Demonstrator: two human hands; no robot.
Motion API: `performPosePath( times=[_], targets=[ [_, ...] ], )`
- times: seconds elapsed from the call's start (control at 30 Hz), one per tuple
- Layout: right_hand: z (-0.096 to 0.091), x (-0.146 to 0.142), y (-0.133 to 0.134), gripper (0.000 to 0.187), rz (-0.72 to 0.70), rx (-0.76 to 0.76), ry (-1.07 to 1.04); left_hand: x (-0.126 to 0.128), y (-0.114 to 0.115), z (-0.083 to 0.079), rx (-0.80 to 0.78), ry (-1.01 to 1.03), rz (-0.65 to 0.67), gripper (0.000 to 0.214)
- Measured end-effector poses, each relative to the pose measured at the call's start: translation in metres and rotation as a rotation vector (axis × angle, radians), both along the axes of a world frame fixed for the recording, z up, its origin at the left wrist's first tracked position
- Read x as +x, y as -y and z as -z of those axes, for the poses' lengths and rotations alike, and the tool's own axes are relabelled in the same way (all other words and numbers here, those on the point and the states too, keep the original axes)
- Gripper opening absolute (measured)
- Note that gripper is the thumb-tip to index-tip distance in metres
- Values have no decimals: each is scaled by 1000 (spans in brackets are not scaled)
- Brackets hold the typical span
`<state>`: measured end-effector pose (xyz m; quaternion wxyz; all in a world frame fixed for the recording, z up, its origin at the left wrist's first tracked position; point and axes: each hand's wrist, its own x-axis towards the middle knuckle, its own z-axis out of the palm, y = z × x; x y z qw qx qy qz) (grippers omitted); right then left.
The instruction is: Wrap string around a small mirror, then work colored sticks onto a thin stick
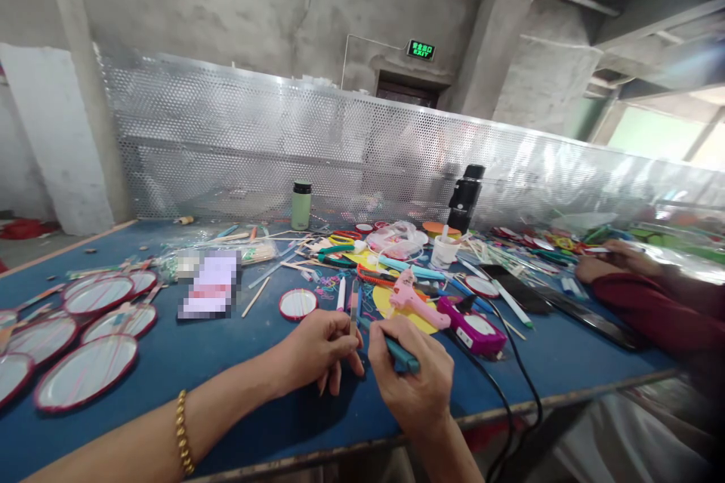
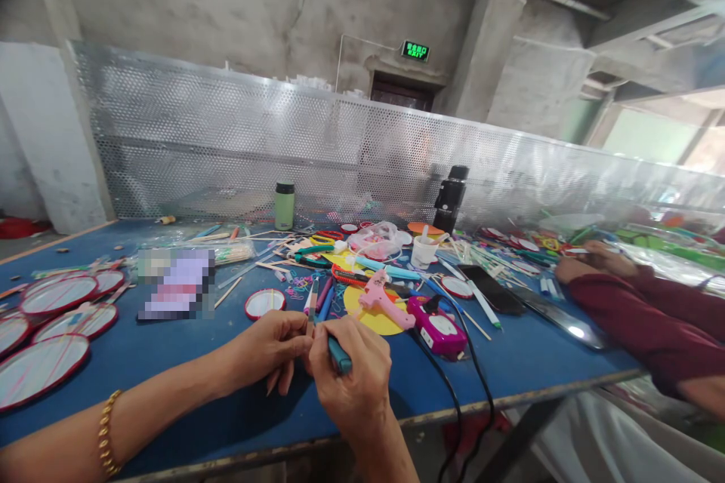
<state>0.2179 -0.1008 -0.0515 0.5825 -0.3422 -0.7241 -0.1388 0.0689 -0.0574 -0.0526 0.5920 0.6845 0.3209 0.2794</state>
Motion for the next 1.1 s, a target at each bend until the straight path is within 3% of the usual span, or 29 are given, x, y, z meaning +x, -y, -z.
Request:
performPosePath(
  times=[0.37,1.1],
  targets=[
    [0,-1,0,13,6,-27,27,1,1,-1,11,-20,-13,28],
    [-2,-1,-1,14,-6,-10,11,0,1,0,10,-13,-3,21]
  ],
)
